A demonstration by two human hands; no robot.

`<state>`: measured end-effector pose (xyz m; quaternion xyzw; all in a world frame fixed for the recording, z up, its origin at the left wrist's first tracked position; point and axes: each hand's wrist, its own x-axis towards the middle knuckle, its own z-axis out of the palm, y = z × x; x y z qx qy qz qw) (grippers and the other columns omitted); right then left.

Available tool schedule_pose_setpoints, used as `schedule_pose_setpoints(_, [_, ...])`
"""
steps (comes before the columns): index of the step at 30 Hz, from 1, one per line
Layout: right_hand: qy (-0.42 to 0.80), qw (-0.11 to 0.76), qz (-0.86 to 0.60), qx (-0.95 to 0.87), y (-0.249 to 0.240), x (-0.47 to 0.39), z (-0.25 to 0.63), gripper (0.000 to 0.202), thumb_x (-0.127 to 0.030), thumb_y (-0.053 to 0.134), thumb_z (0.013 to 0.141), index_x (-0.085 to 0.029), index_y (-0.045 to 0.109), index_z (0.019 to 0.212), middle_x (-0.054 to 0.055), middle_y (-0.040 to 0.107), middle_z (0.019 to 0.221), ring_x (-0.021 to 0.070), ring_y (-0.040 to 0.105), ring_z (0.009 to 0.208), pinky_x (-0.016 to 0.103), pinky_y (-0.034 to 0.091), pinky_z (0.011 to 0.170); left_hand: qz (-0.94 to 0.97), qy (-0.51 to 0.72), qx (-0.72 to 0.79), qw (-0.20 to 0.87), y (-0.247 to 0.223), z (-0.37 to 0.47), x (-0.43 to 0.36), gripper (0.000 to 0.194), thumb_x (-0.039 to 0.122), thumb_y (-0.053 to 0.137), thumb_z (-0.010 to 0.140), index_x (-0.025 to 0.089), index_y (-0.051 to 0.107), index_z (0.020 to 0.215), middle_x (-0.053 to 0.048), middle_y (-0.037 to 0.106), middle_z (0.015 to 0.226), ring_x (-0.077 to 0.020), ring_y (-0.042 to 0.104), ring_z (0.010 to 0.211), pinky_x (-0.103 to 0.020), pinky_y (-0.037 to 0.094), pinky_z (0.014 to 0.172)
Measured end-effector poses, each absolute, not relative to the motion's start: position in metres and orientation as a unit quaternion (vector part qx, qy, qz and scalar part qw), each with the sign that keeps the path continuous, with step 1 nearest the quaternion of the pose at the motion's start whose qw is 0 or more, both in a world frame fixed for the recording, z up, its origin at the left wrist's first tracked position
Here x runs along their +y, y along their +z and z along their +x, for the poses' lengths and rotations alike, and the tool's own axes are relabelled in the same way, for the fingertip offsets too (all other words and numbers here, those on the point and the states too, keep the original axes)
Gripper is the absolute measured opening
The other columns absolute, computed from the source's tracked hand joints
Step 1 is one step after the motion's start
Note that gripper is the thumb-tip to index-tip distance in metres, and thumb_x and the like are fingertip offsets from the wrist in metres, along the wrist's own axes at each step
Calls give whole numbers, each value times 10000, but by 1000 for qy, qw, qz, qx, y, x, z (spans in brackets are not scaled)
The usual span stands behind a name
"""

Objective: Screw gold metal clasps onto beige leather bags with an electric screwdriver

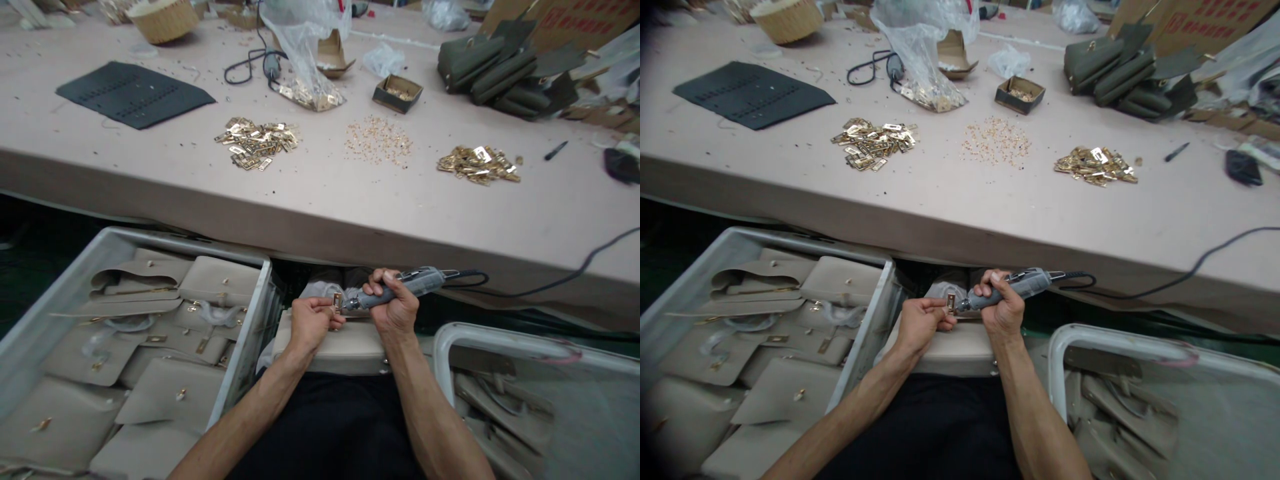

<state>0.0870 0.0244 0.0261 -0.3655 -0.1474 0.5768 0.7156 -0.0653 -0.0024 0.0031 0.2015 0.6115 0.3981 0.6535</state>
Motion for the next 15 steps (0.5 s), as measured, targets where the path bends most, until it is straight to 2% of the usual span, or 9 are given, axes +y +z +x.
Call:
schedule_pose_setpoints(9, [572,718,-362,-161,25,24,86,246,-182,820,727,-187,575,716,-8,579,753,95,446,569,264,453,579,206,395,611,654,3,-66,-1,110,27,681,742,97,690,827,-103,739,571,-207,718,483,-237,591,480])
schedule_pose_setpoints(15, [570,718,-370,-151,27,24,85,245,-184,826,710,-190,581,720,-14,579,743,93,444,561,264,449,572,206,395,611,654,0,-65,-2,115,49,718,736,74,690,844,-126,744,591,-217,721,483,-237,590,475])
